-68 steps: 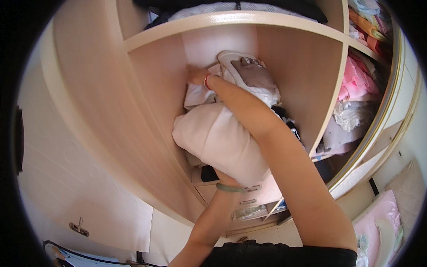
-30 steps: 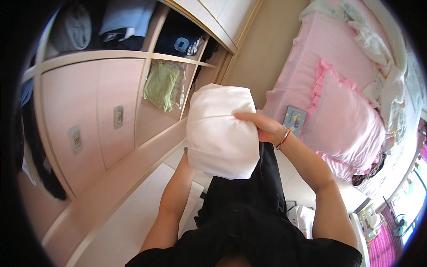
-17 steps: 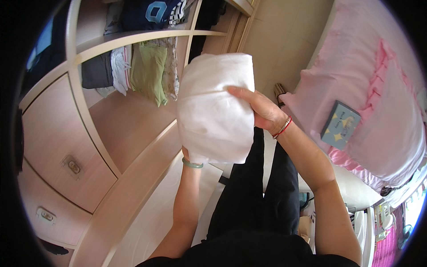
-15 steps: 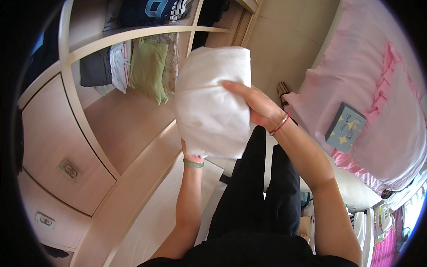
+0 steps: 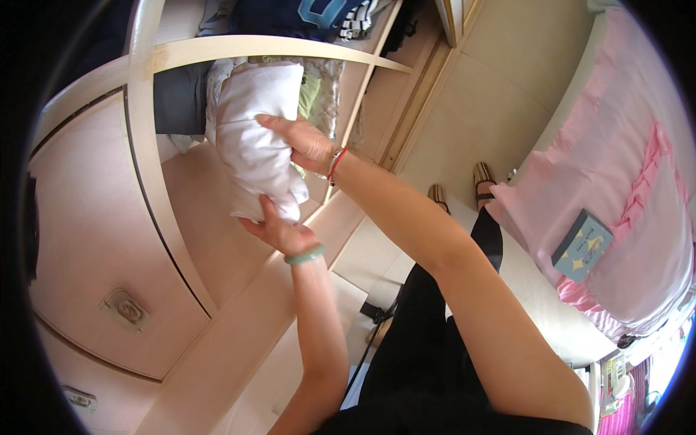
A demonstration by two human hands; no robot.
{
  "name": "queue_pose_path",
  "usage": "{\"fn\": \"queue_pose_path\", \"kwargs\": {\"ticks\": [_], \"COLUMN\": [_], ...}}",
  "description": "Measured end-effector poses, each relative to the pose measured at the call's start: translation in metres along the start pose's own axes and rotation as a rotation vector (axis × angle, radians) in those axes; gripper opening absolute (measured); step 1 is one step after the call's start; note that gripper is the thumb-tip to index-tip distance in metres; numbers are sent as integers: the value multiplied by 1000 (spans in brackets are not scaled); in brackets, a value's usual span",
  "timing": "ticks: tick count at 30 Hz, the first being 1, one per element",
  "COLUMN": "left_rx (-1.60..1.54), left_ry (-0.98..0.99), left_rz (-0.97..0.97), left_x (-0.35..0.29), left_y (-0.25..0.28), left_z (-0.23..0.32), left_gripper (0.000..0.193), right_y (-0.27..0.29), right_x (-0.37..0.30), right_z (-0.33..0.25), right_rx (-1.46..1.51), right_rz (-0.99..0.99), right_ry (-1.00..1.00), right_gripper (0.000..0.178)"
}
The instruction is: The person folds a patterned blanket and a white t-shirt on a bed. They then place the folded t-shirt into a wardrobe drawer. Finally, the person smooths out a pink bedsheet and places a green package on the bed.
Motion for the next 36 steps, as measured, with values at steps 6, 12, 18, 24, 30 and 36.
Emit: {"fn": "queue_pose_path", "kwargs": {"ticks": [6, 12, 18, 24, 30, 36], "left_rx": [224, 367, 755, 900, 337, 607], "left_ry": [2, 215, -64, -79, -125, -1350], "left_rz": [249, -228, -99, -276, -818, -709], "left_x": [29, 9, 81, 130, -107, -215], "left_y": [0, -43, -9, -19, -173, -275], "left_z": [15, -49, -112, -87, 51, 294], "left_gripper": [64, 63, 55, 66, 36, 11], "right_y": [47, 70, 37, -13, -130, -198], "right_x": [45, 13, -60, -120, -152, -133], "right_z": [13, -33, -67, -198, -313, -339], "right_rx": [-472, -857, -836, -880, -1045, -1128], "right_rz": [176, 366, 281, 442, 330, 165], "right_ry": [195, 230, 85, 580, 974, 949], "right_gripper": [50, 60, 45, 45, 63, 49]}}
Point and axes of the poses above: each hand's wrist, its own x-axis towards the middle knuckle, its own y-axis out of the back of the hand, z = x × y, the point moved 7 cm from there along x, towards the middle knuckle, and after that the axes turned 9 degrees about y, right-handed, at the moved point
